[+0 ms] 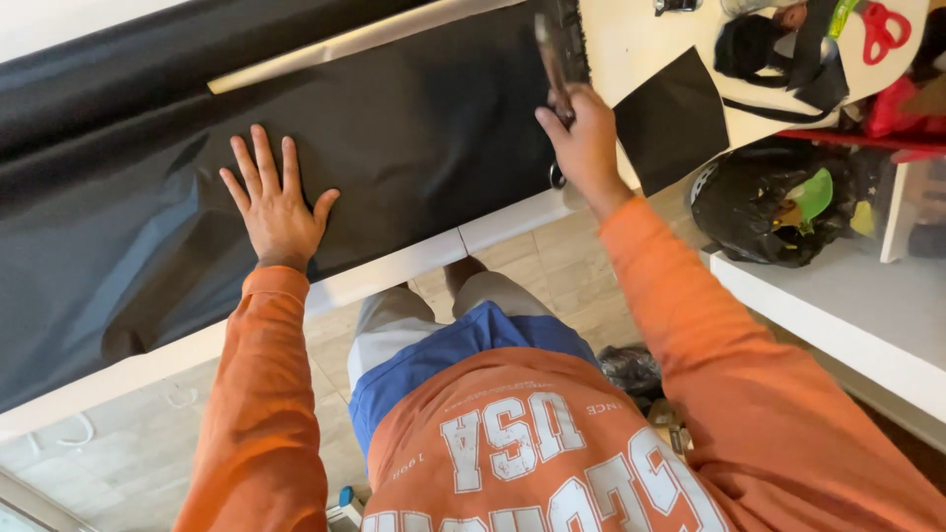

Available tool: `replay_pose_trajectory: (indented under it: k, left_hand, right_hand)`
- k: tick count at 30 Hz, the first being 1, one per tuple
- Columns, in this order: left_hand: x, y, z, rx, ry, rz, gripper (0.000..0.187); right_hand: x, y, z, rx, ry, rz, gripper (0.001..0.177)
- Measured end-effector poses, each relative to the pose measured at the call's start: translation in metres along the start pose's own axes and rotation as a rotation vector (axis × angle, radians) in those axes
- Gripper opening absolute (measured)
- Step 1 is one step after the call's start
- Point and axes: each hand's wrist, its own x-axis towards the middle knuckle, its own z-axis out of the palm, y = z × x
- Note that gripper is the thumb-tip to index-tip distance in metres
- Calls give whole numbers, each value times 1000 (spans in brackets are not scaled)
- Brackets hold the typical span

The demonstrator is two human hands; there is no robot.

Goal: Cutting a rectangular piece of black fabric from a roll using scissors on a workshop table.

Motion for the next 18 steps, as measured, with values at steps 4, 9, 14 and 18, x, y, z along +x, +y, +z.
replay_pose_trajectory:
  k: [4,9,14,18]
  left_hand:
    - [-3,1,-6,-85,-137,-112,92]
    - [-27,-1,11,-126,344,62,57]
    - [-67,87,-13,-681,250,49,16]
    - [-97,171,-18,-1430,-301,-129,38]
  right_hand:
    - [-110,-39,0,489,-52,568,21]
    - [-225,-88,-6,846,-235,824,11]
    - [-210,-114,12,722,-458,628,15]
    - [-160,-167,9,619,-602,441,11]
